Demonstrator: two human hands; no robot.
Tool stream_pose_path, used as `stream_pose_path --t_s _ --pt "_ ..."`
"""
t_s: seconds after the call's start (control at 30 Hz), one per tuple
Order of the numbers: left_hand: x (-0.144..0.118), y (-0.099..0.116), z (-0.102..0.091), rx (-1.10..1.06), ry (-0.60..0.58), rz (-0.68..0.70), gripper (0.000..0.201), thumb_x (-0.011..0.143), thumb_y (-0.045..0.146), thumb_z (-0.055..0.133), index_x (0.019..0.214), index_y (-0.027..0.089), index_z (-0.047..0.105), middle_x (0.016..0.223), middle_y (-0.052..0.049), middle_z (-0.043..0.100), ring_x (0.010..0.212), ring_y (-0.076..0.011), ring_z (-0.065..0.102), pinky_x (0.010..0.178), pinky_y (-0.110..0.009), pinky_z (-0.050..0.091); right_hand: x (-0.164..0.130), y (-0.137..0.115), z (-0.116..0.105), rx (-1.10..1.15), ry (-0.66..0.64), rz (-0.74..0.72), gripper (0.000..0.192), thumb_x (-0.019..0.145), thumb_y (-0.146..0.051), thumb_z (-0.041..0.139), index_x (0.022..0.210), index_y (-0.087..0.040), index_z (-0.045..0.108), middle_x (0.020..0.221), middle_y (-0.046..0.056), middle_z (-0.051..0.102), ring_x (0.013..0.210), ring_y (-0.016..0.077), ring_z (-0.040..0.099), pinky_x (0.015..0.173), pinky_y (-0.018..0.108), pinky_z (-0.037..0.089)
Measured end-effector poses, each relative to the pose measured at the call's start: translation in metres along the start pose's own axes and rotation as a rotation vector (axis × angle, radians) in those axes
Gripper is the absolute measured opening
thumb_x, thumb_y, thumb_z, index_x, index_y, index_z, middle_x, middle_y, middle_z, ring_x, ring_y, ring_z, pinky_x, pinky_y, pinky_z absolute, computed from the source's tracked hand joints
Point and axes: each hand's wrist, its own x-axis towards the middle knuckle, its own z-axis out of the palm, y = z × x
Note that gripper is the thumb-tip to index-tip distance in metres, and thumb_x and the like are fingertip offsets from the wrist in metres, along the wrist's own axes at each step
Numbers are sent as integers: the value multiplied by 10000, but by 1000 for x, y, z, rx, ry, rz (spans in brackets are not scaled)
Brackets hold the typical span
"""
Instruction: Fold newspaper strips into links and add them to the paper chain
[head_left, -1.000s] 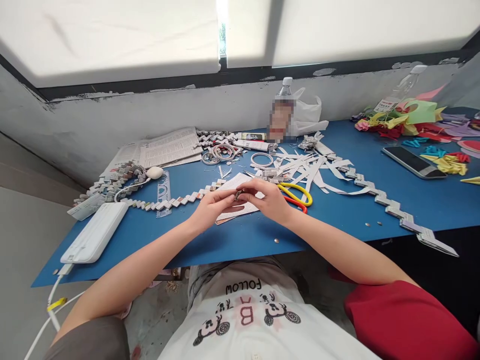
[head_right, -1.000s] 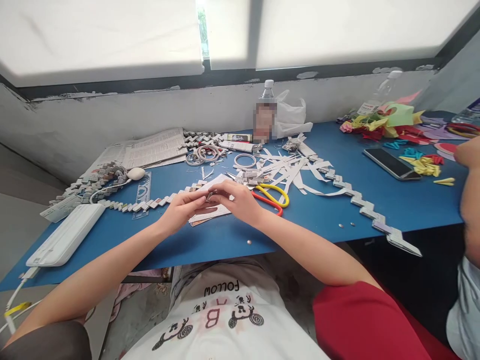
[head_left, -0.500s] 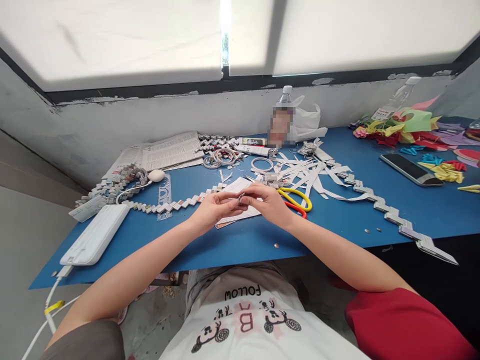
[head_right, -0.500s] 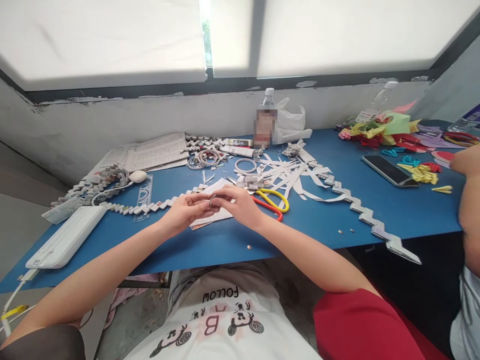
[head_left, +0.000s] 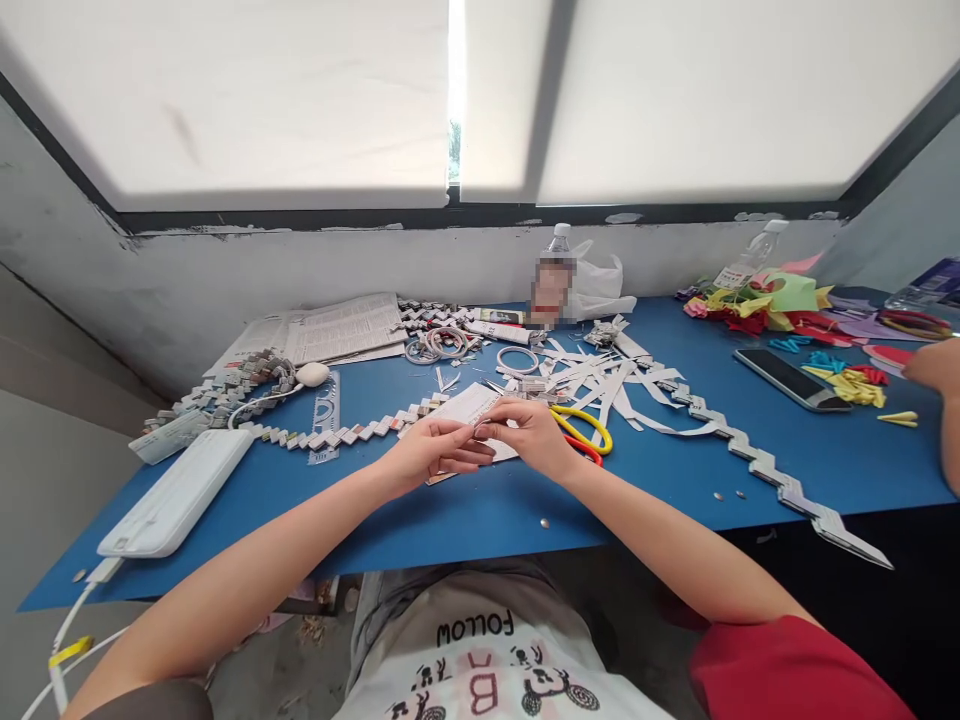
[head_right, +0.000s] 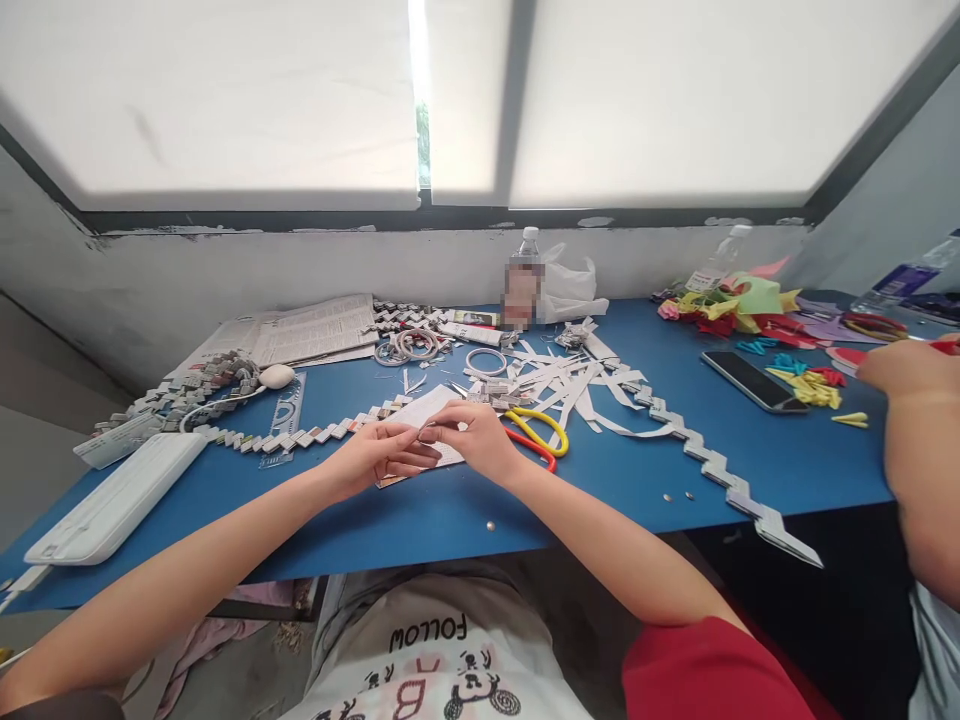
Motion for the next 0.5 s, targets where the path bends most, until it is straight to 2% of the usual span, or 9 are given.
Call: stream_pose_path --t_s 0.17,0.3,0.37,0.5 --pt "0 -2 0 52 -8 56 449 696 514 762 894 121 675 916 -151 752 863 -238 727 574 -208 517 1 -1 2 163 -5 114 261 706 -445 759 723 -185 750 694 43 677 644 151 596 596 279 488" --pt "0 -1 3 119 1 99 458 743 575 686 835 130 631 826 -140 747 755 -217 728 474 -191 474 3 1 0 299 -156 250 325 747 -488 704 730 -165 732 671 33 651 598 123 544 577 266 474" --pt "-1 -2 4 188 14 140 471 766 605 640 816 138 602 759 -119 736 690 -207 720 441 -194 467 5 1 -1 334 -190 287 340 771 -490 677 722 -157 723 667 34 643 592 115 518 567 258 458" --pt "-4 -6 9 376 104 250 450 827 597 551 852 148 583 680 -66 699 630 -187 700 427 -204 478 6 -2 2 362 -104 356 293 706 -444 735 668 -154 721 623 23 627 592 115 499 566 255 440"
